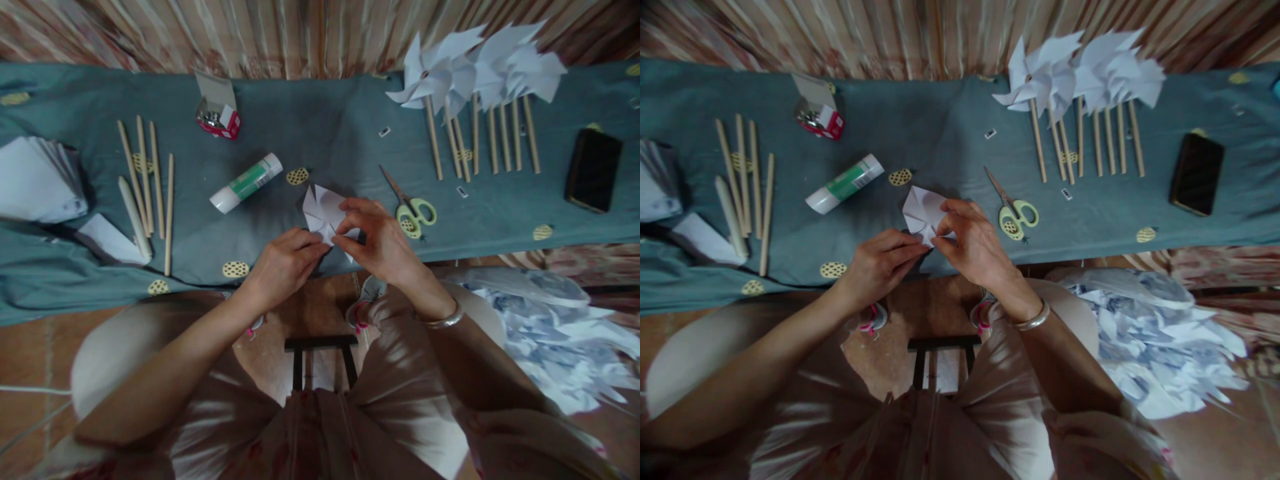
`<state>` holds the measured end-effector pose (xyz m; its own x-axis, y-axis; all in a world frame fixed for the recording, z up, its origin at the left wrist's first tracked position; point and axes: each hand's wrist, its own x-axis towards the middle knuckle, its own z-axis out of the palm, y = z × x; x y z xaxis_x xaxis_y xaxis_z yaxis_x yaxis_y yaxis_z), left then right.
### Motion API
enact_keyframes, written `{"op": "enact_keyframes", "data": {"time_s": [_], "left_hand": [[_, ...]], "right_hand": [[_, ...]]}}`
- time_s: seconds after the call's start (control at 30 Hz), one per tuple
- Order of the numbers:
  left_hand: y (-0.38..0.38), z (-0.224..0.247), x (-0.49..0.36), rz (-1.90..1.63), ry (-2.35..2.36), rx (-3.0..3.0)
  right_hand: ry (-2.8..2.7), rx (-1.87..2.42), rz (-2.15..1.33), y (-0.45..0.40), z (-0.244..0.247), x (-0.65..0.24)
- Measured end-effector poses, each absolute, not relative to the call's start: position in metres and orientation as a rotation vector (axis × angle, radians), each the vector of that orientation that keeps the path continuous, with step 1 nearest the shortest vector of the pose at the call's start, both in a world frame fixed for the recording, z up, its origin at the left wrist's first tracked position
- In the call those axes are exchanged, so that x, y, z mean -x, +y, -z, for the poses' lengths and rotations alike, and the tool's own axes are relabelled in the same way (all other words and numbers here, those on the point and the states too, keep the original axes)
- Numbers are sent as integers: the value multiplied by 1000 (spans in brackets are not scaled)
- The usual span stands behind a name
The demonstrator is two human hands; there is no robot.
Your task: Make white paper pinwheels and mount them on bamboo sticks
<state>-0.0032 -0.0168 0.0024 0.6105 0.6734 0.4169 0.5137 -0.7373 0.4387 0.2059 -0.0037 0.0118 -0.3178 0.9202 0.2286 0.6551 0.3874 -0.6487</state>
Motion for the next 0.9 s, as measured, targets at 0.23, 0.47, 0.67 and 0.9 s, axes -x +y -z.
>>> {"op": "enact_keyframes", "data": {"time_s": [0.23,0.47,0.67,0.9], "left_hand": [[-12,-3,5,-789,938,-2462],[-9,-4,4,-744,957,-2382],[-7,-6,2,-736,968,-2329],[-6,-8,1,-764,967,-2327]], "right_hand": [[-2093,1307,-611,-4,-12,-208],[-2107,1282,-542,-5,-12,-207],[-2118,1300,-558,-6,-13,-207],[-2100,1319,-576,-7,-13,-207]]}}
